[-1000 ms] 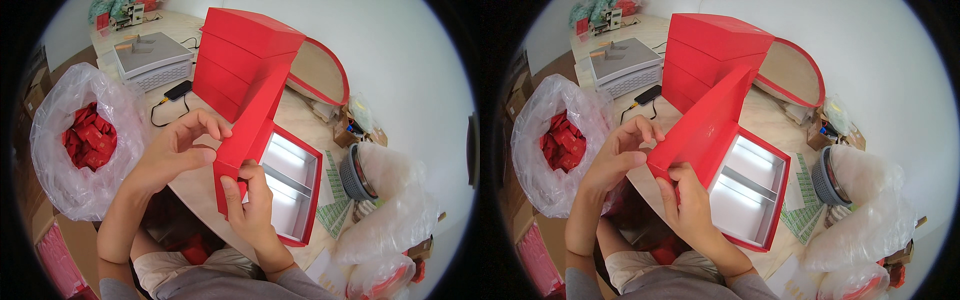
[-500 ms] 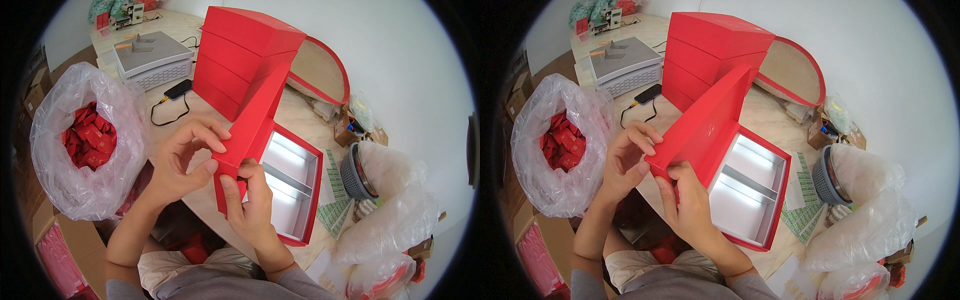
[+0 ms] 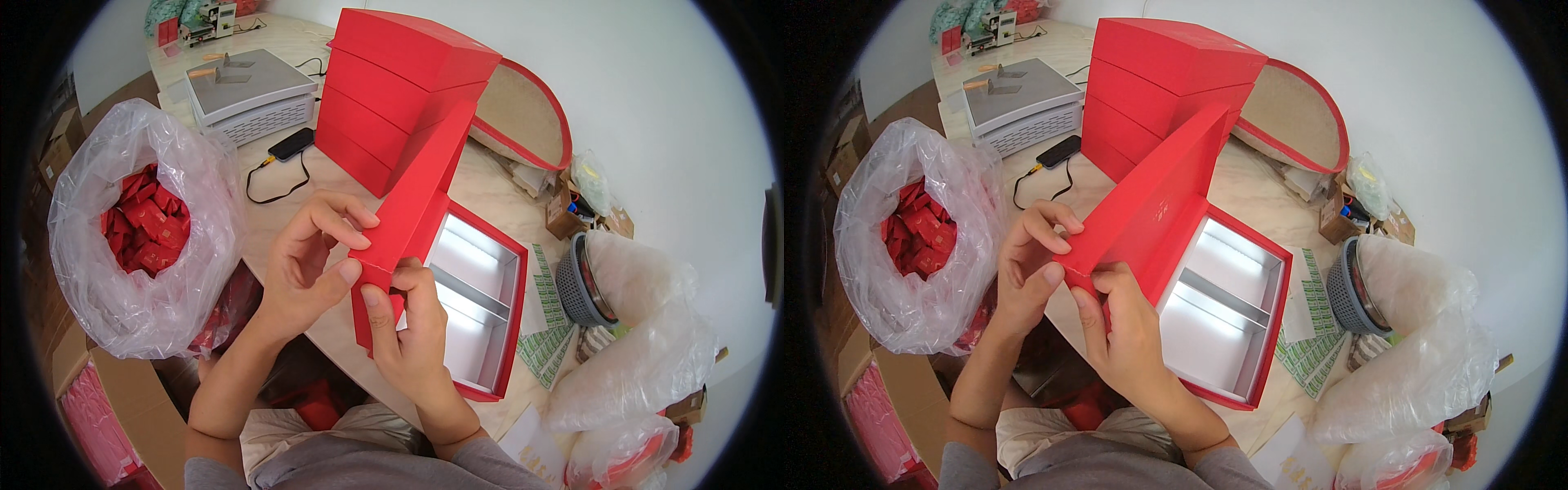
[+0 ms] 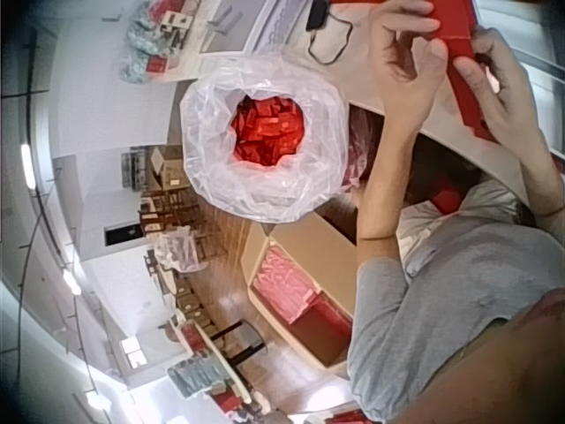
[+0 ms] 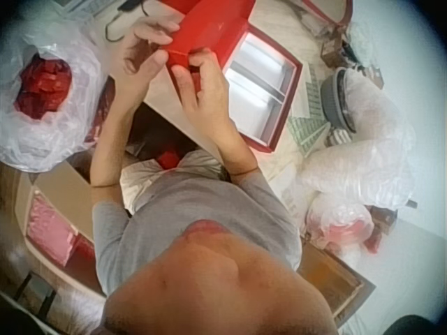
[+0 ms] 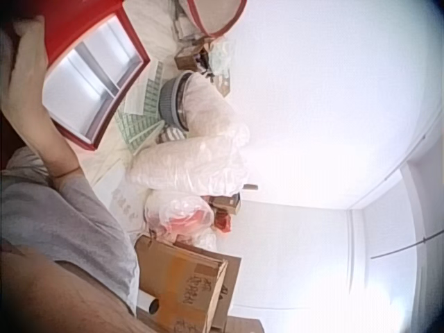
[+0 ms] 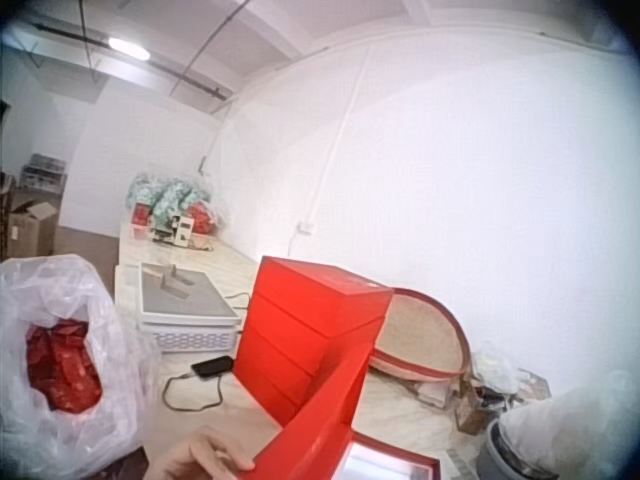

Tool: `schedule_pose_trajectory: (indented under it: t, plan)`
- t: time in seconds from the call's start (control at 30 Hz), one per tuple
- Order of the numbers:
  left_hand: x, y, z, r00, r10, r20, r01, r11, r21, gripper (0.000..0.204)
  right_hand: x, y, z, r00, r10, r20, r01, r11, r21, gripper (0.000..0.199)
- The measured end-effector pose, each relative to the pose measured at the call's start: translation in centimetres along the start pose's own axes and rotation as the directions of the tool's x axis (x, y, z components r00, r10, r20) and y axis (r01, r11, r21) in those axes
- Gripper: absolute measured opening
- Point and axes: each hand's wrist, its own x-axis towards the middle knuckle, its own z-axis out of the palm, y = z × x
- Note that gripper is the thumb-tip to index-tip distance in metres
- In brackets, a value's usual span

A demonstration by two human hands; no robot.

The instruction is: The person applies glue to the side of a red cardboard box lid, presses the folded edge to secure it, and then closes the lid over a matching red base box.

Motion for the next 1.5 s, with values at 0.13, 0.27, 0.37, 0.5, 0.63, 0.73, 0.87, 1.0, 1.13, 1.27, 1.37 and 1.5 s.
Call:
schedule_pose_trajectory:
  t: [0.13, 0.27, 0.37, 0.5, 0.63, 0.73, 0.87, 1.0, 1.13, 1.27, 1.37, 1.5]
  plan:
    - [-0.06, 0.00, 0.16, 1.000, 0.012, -0.014, -0.012, 1.000, 0.013, 0.016, 0.04, -0.05, 0.02, 1.000, -0.009, 0.000, 0.009, 1.000, -0.011, 0.017]
    - [-0.06, 0.08, 0.22, 1.000, 0.017, -0.015, -0.016, 0.999, 0.032, 0.016, 0.02, -0.04, -0.04, 1.000, -0.009, 0.002, 0.009, 1.000, -0.012, 0.016]
    - [-0.03, 0.06, 0.23, 1.000, 0.024, -0.016, -0.023, 0.999, 0.041, 0.016, 0.05, -0.09, 0.00, 1.000, -0.010, -0.001, 0.010, 1.000, -0.010, 0.017]
    - [-0.07, 0.00, 0.22, 0.999, 0.032, -0.016, -0.031, 0.998, 0.048, 0.016, 0.01, -0.16, 0.00, 1.000, 0.000, -0.002, 0.000, 1.000, -0.014, 0.017]
    - [-0.03, 0.02, 0.18, 0.999, 0.035, -0.015, -0.034, 0.998, 0.046, 0.015, 0.00, -0.24, 0.02, 1.000, 0.005, -0.001, -0.005, 1.000, -0.013, 0.017]
    - [-0.03, -0.07, 0.24, 0.999, 0.031, -0.018, -0.030, 0.999, 0.031, 0.015, 0.10, -0.23, -0.01, 1.000, -0.007, -0.005, 0.007, 1.000, -0.004, 0.016]
    - [-0.09, -0.16, 0.06, 1.000, 0.024, -0.018, -0.024, 0.999, 0.021, 0.015, 0.03, -0.15, 0.04, 1.000, 0.005, 0.001, -0.005, 1.000, -0.001, 0.016]
    - [0.02, 0.23, 0.55, 0.998, -0.032, -0.058, 0.036, 0.997, 0.067, 0.026, 0.06, -0.23, -0.05, 1.000, 0.008, 0.003, -0.008, 1.000, -0.002, 0.016]
    - [0.03, -0.27, 0.16, 1.000, 0.025, -0.016, -0.025, 0.999, 0.028, 0.014, 0.04, -0.05, -0.07, 1.000, 0.013, 0.003, -0.013, 1.000, 0.010, 0.016]
    - [-0.06, -0.15, -0.05, 1.000, 0.008, -0.018, -0.008, 1.000, 0.001, 0.015, -0.04, -0.17, 0.02, 1.000, 0.020, 0.008, -0.020, 1.000, 0.003, 0.015]
    - [0.14, -0.08, -0.16, 1.000, -0.018, -0.009, 0.018, 0.999, -0.031, 0.014, 0.04, -0.14, -0.04, 1.000, 0.010, 0.006, -0.010, 1.000, -0.001, 0.015]
    - [0.11, -0.14, -0.38, 1.000, -0.025, 0.003, 0.025, 0.999, -0.042, 0.012, 0.08, -0.02, 0.04, 1.000, -0.004, 0.000, 0.004, 1.000, 0.010, 0.015]
